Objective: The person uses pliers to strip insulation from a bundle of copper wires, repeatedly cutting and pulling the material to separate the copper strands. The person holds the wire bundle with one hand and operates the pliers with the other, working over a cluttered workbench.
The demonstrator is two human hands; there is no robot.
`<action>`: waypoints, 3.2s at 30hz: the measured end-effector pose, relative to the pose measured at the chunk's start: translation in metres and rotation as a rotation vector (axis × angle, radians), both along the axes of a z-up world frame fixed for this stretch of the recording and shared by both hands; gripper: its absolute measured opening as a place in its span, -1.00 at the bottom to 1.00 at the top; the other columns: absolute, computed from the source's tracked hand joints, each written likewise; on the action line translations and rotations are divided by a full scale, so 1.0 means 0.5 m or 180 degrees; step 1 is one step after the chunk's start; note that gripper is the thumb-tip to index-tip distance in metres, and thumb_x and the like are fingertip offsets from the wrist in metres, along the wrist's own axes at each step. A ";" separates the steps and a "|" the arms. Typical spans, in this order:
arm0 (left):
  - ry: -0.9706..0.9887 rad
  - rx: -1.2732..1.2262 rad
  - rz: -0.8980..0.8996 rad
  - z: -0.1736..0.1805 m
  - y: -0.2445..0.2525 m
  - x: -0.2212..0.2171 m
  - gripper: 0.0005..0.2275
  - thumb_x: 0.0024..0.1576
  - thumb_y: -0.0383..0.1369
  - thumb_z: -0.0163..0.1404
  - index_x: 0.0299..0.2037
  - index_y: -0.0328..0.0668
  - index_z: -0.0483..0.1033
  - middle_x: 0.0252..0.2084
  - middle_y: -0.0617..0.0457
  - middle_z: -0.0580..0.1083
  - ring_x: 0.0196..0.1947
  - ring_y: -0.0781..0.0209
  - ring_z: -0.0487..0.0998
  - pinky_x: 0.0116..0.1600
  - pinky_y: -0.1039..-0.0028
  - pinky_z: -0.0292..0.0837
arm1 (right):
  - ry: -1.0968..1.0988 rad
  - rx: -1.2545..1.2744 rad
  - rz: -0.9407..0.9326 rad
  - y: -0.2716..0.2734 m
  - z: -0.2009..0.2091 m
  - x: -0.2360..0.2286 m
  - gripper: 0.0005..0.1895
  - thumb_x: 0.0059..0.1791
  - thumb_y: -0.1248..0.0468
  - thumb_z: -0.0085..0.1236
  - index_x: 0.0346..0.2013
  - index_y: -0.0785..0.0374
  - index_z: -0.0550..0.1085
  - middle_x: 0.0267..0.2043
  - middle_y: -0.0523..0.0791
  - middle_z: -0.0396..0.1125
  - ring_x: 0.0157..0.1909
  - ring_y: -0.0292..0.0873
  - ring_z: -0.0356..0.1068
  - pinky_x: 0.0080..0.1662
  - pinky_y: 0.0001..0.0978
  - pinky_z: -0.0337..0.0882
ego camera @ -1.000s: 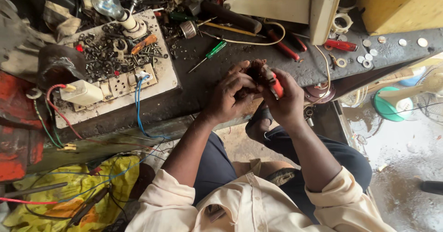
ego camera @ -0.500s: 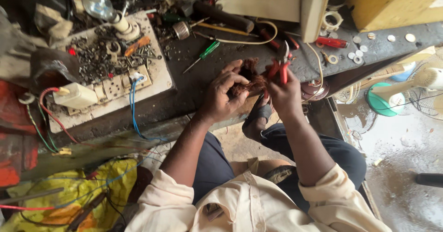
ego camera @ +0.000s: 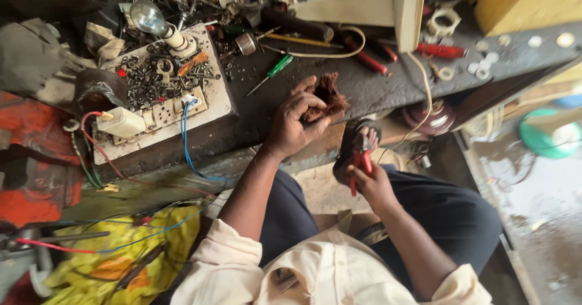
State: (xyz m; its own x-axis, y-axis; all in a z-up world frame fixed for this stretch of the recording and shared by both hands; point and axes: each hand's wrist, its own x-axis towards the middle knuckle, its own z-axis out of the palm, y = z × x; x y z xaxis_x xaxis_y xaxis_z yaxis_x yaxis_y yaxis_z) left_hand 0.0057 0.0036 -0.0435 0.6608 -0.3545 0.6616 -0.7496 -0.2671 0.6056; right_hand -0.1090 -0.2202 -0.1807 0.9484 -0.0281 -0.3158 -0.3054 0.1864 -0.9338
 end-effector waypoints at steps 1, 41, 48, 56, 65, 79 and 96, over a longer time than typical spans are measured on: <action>0.0027 0.0010 0.0047 -0.002 -0.001 0.003 -0.75 0.05 -0.42 0.30 -0.12 -0.16 0.53 0.24 -0.20 0.45 0.40 -0.13 0.37 0.39 0.18 0.34 | 0.0218 0.0084 0.0085 0.003 -0.022 -0.001 -0.71 0.04 0.29 0.16 0.00 0.37 0.42 -0.25 -0.11 0.39 -0.23 -0.21 0.41 -0.22 -0.36 0.40; -0.0147 -0.0037 0.0516 -0.020 -0.039 -0.018 -0.91 0.30 -0.40 -0.01 -0.13 -0.25 0.50 -0.06 -0.03 0.54 0.48 -0.11 0.35 0.40 0.19 0.39 | -0.0139 -0.1141 0.1080 0.007 0.026 -0.017 -0.51 -0.08 0.01 0.31 -0.08 0.28 0.40 -0.34 -0.08 0.35 -0.30 -0.20 0.30 -0.20 -0.30 0.39; 0.0222 -0.0308 0.0615 -0.035 -0.042 -0.020 -0.82 0.35 -0.33 -0.14 -0.04 -0.22 0.50 0.41 -0.18 0.33 -0.17 0.37 0.56 -0.12 0.54 0.47 | -0.0165 -0.1178 0.1128 0.005 0.027 -0.020 -0.50 -0.08 -0.03 0.28 -0.07 0.25 0.38 -0.34 -0.07 0.37 -0.30 -0.19 0.34 -0.20 -0.30 0.40; 0.0667 -0.0552 0.0581 -0.051 -0.036 -0.018 -0.76 0.34 -0.32 -0.21 -0.01 -0.23 0.51 0.50 -0.22 0.30 -0.28 0.42 0.44 -0.12 0.53 0.40 | -0.0152 -0.1290 0.1155 0.006 0.038 -0.020 -0.48 -0.07 -0.05 0.27 -0.06 0.27 0.37 -0.35 -0.04 0.37 -0.33 -0.16 0.35 -0.23 -0.28 0.41; 0.0498 -0.0266 0.0060 -0.028 -0.017 -0.014 -0.73 0.29 -0.20 -0.13 0.01 -0.19 0.49 0.56 -0.25 0.17 0.60 -0.11 0.15 0.61 0.11 0.12 | -0.0128 -0.1183 0.1231 0.008 0.049 -0.020 -0.50 -0.06 -0.03 0.27 -0.06 0.25 0.35 -0.40 -0.09 0.34 -0.44 -0.23 0.35 -0.35 -0.33 0.40; 0.0855 0.1109 0.0297 0.083 -0.021 -0.009 -0.73 0.00 -0.38 0.29 -0.23 -0.24 0.44 0.17 -0.20 0.44 0.49 -0.18 0.21 0.18 0.21 0.47 | 0.0203 -0.1067 0.1108 0.018 0.013 -0.020 -0.55 -0.06 0.10 0.31 -0.04 0.27 0.38 -0.33 -0.07 0.38 -0.35 -0.18 0.35 -0.25 -0.27 0.42; -0.0224 0.2258 0.0566 0.104 -0.069 -0.008 -0.63 -0.17 -0.38 0.35 -0.27 -0.27 0.41 -0.11 -0.18 0.49 0.26 -0.28 0.32 0.10 -0.13 0.34 | 0.0314 -0.0185 0.1490 0.036 -0.006 -0.036 -0.43 -0.10 0.24 0.24 0.17 0.25 0.30 -0.11 -0.18 0.41 -0.22 -0.22 0.38 -0.22 -0.27 0.43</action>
